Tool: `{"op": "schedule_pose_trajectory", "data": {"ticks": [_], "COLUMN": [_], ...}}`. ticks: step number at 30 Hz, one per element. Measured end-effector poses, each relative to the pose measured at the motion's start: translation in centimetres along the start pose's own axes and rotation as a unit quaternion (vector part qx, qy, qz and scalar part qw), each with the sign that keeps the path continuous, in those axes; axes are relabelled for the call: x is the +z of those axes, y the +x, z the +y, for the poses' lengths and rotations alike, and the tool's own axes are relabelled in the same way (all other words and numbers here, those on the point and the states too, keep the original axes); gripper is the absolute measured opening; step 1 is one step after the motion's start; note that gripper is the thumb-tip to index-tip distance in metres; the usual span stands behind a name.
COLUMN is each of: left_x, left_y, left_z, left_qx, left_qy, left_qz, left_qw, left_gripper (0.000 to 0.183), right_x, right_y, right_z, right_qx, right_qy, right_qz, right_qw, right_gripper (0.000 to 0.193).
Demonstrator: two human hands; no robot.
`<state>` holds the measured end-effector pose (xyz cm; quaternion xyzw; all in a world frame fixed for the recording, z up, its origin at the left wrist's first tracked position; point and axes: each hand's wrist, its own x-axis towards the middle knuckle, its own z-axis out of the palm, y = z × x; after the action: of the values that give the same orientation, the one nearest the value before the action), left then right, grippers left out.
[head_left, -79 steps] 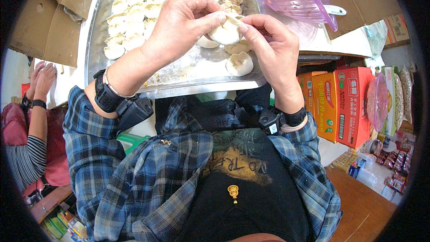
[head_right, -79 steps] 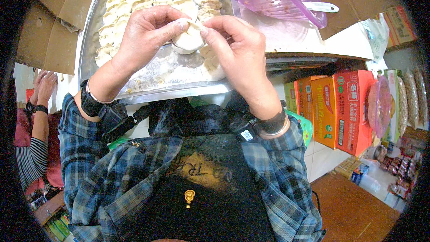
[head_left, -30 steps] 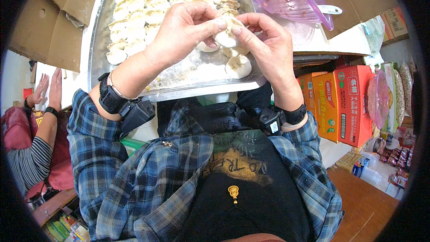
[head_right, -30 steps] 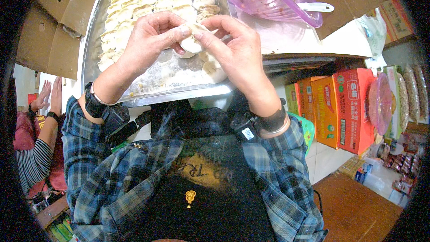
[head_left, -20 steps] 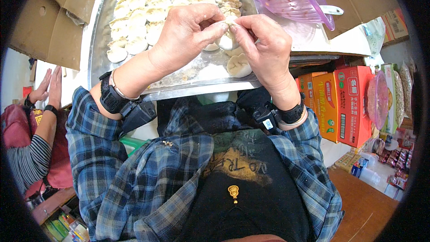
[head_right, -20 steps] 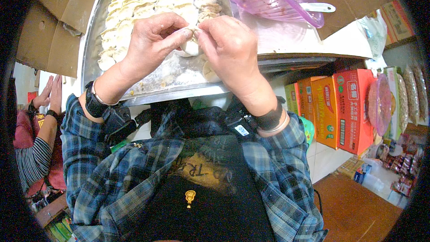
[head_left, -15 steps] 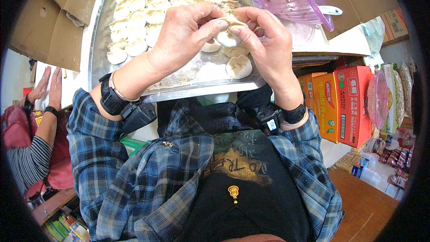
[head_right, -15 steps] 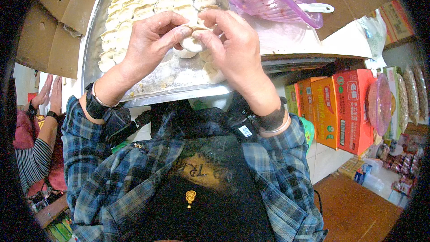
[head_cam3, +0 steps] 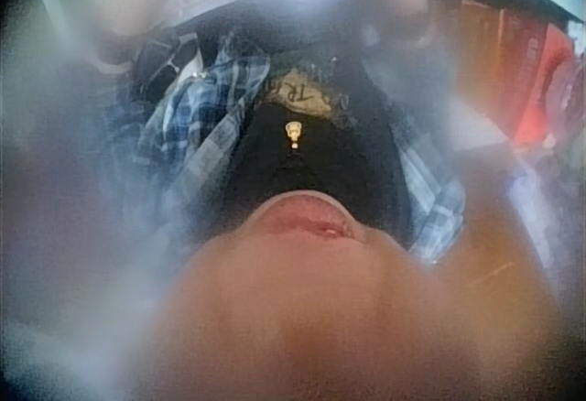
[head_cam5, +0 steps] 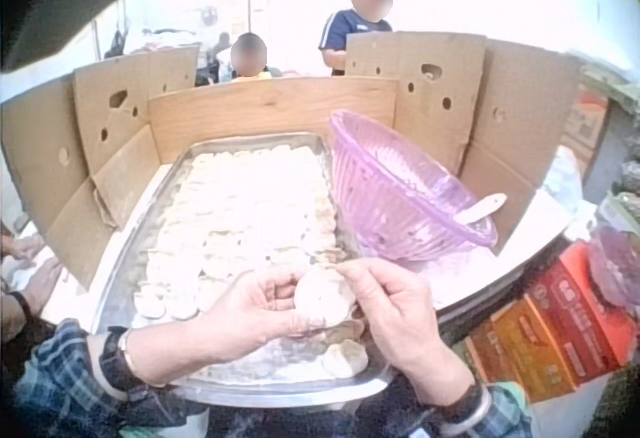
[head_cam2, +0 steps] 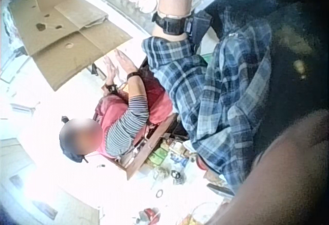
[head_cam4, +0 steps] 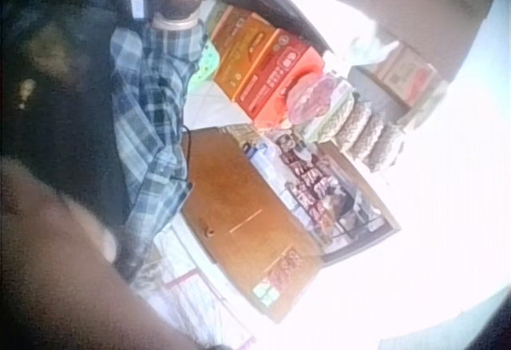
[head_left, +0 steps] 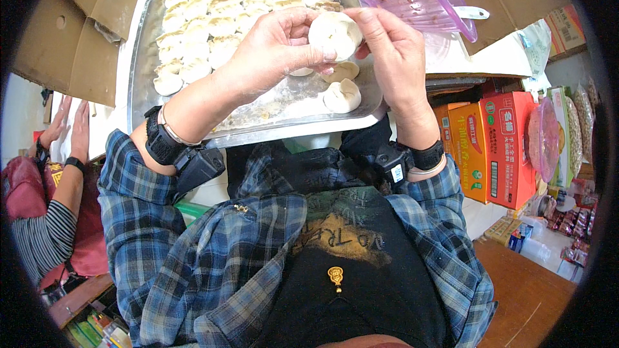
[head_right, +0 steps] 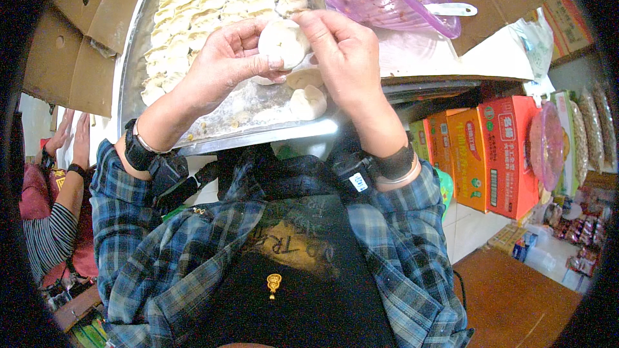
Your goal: The person fills round dough wrappers with a meat and corn mixture using a spoon, then folds and pleats the edges to seal them into dumplings. The finished dumplings are placed in rows on a metal tray.
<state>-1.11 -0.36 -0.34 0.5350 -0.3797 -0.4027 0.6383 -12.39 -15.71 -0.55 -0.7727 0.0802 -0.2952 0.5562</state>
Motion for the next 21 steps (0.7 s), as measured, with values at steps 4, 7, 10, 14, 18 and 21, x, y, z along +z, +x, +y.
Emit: {"op": "schedule_pose_trajectory", "data": {"ticks": [4, 7, 10, 14, 18, 21], "left_x": [-0.1, -0.1, 0.0, 0.2, -0.4, -0.9], "left_y": [0.0, 0.0, -0.1, -0.1, 0.0, 0.1], "left_z": [0.0, 0.0, 0.0, -0.3, -0.3, -0.1], "left_qx": [-0.026, -0.063, -0.033, -0.001, -0.043, -0.029], "left_qy": [0.000, -0.028, -0.028, 0.025, 0.007, 0.022], "left_qz": [-0.010, -0.004, -0.010, 0.013, 0.013, 0.059], "left_qw": [1.000, 0.998, 0.999, 1.000, 0.999, 0.998], "left_gripper": [0.043, 0.042, 0.040, 0.036, 0.032, 0.030], "right_x": [-0.3, -0.3, -0.1, 0.4, 0.2, -0.7], "right_y": [0.6, 0.6, 0.7, 0.6, 0.6, 1.0], "right_z": [0.0, 0.1, 0.1, 0.1, 0.1, 0.2], "right_qx": [-0.031, -0.021, -0.033, -0.048, -0.019, -0.010], "right_qy": [0.001, -0.008, -0.047, -0.061, -0.037, -0.058], "right_qz": [-0.017, -0.023, -0.010, -0.009, -0.037, -0.024], "right_qw": [0.999, 0.999, 0.998, 0.997, 0.998, 0.998], "right_gripper": [0.019, 0.016, 0.017, 0.015, 0.014, 0.015]}}
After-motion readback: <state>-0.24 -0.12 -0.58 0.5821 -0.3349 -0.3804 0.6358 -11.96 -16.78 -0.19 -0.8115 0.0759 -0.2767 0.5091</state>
